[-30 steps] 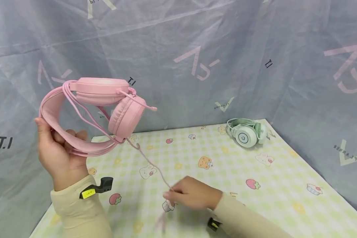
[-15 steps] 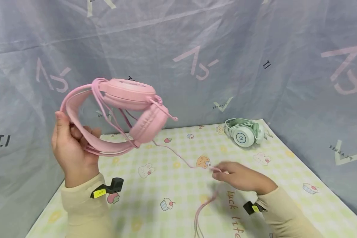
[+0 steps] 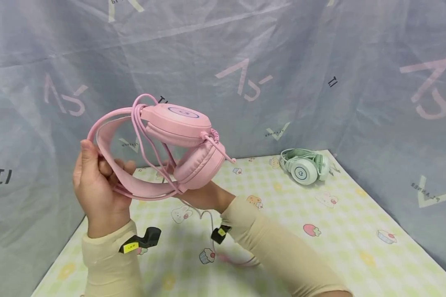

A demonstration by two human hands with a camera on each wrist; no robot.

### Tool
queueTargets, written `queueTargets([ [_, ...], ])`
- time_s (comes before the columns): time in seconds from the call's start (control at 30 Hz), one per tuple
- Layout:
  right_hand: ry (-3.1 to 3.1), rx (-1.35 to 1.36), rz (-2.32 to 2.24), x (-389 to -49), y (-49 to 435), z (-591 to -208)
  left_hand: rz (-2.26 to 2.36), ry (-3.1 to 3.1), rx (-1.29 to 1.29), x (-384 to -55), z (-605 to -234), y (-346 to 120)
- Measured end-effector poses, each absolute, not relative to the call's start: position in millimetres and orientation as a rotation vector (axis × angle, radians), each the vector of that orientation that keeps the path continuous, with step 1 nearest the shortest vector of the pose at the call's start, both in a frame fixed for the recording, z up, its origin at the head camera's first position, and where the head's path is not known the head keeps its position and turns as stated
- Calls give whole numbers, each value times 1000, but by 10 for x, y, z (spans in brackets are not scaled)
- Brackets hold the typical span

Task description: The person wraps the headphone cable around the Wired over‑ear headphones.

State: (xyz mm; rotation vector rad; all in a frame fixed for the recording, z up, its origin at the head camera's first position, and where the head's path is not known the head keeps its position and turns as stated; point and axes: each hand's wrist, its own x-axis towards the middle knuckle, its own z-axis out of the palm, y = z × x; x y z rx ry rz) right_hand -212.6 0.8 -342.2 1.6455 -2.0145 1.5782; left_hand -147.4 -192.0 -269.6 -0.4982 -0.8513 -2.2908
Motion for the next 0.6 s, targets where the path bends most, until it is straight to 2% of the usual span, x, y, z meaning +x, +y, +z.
queueTargets([
  [0.07, -1993, 1667, 1789, -2102, -114, -3482, -2281, -851, -481, -1483, -2693, -1957],
  [0.17, -2140, 1512, 1950, -1916, -83, -3595, -2272, -821, -431, -1501, -2702, -2022],
  [0.3, -2342, 1381, 1732, -1575, 149, -3762, -2246, -746, -346, -1538, -2704, -2147],
  [0.6, -2371, 1425, 1558, -946, 654, -3954, -2154, -808, -196, -1683, -2793, -2209],
])
